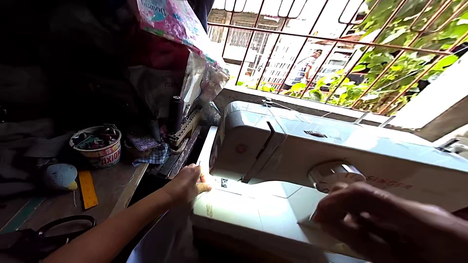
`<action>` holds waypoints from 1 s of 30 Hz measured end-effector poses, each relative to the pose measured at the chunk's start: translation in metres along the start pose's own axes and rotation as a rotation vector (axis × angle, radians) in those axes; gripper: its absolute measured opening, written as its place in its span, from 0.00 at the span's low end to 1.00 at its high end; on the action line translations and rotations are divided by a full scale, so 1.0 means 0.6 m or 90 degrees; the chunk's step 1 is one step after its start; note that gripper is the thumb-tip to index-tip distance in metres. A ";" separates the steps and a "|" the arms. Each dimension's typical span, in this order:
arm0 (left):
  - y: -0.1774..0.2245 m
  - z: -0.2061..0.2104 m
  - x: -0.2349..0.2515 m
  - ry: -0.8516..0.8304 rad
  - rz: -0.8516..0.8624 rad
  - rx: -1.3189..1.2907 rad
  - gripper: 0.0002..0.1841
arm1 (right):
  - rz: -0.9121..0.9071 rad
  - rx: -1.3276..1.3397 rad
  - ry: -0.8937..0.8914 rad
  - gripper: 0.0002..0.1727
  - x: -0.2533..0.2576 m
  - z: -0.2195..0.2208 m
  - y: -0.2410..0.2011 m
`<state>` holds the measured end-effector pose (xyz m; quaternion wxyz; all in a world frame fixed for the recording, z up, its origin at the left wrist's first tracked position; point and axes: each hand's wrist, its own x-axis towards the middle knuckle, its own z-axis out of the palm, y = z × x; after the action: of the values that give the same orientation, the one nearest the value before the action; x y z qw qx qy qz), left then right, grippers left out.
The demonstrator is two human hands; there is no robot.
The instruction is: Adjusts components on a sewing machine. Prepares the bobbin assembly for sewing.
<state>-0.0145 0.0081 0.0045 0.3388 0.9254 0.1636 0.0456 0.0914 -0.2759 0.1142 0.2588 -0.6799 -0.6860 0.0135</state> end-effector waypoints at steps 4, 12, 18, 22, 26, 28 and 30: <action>0.000 0.001 0.003 0.029 0.024 0.002 0.13 | 0.179 0.116 -0.178 0.19 -0.022 0.059 0.006; 0.001 0.013 0.013 0.075 0.052 0.076 0.12 | 0.195 -0.160 0.061 0.21 0.011 0.180 0.063; 0.000 0.002 0.018 0.041 0.048 0.018 0.12 | 0.091 -0.401 0.158 0.13 0.052 0.214 0.101; -0.001 0.007 0.011 0.041 0.042 0.018 0.12 | 0.109 -0.448 0.126 0.13 0.063 0.232 0.080; -0.003 0.009 0.008 0.038 0.033 0.009 0.12 | 0.157 -0.500 0.074 0.13 0.081 0.243 0.067; -0.002 0.010 0.010 0.036 0.025 0.008 0.12 | 0.212 -0.487 -0.001 0.13 0.092 0.237 0.055; -0.003 0.009 0.011 0.033 0.027 0.006 0.12 | 0.264 -0.451 -0.070 0.13 0.102 0.228 0.043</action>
<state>-0.0078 0.0084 -0.0007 0.3290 0.9287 0.1531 0.0757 0.0678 -0.1709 0.0069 -0.0362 -0.8489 -0.5096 -0.1356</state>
